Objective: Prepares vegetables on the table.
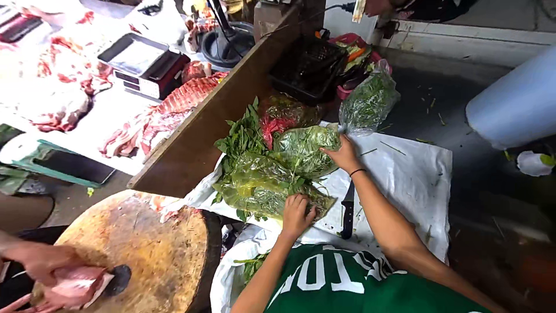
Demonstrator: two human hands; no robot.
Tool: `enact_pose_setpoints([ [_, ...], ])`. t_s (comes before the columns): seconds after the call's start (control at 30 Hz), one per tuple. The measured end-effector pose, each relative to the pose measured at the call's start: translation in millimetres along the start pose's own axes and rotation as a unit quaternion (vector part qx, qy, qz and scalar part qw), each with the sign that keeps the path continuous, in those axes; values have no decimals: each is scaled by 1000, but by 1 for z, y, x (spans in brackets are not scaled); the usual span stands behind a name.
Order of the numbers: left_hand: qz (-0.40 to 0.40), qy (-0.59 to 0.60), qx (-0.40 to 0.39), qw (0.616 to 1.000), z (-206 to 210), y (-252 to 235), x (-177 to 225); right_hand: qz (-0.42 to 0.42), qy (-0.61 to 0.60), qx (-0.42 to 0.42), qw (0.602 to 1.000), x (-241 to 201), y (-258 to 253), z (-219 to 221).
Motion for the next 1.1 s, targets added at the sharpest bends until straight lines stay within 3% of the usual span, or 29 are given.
enact_pose_setpoints([
  [0.17, 15, -9, -10, 1000, 8, -4, -3, 38, -131, 147, 980, -12, 53, -106],
  [0.37, -22, -10, -78, 997, 31, -19, -14, 46, -309, 295, 903, 2, 137, -231],
  [0.47, -28, -15, -111, 993, 36, -35, -6, 96, -346, 361, 861, 24, 201, -263],
  [0.67, 51, 113, -15, 992, -5, -40, 71, 189, -354, 414, 817, 43, 285, -296],
  [0.73, 12, 131, -99, 986, 7, -29, 93, 254, -341, 428, 798, 54, 291, -308],
  [0.83, -64, 106, -323, 938, 62, 9, 111, 317, -244, 496, 771, 79, 310, -325],
  [0.93, -114, 59, -447, 885, 110, 54, 122, 260, -92, 484, 831, 85, 325, -314],
  [1.0, -149, 28, -453, 879, 120, 67, 122, 241, -46, 414, 877, 94, 324, -264],
  [1.1, -204, 84, -446, 868, 132, 73, 115, 260, -9, 267, 928, 121, 326, -172],
])
Point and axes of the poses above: each hand's wrist, its own y-axis away from the middle knuckle, its own z-axis out of the palm, x = y × z, the point moved 10 cm from there along -y, towards the middle knuckle, and after that the axes turned 14 degrees about -y, right-handed, at the moved point
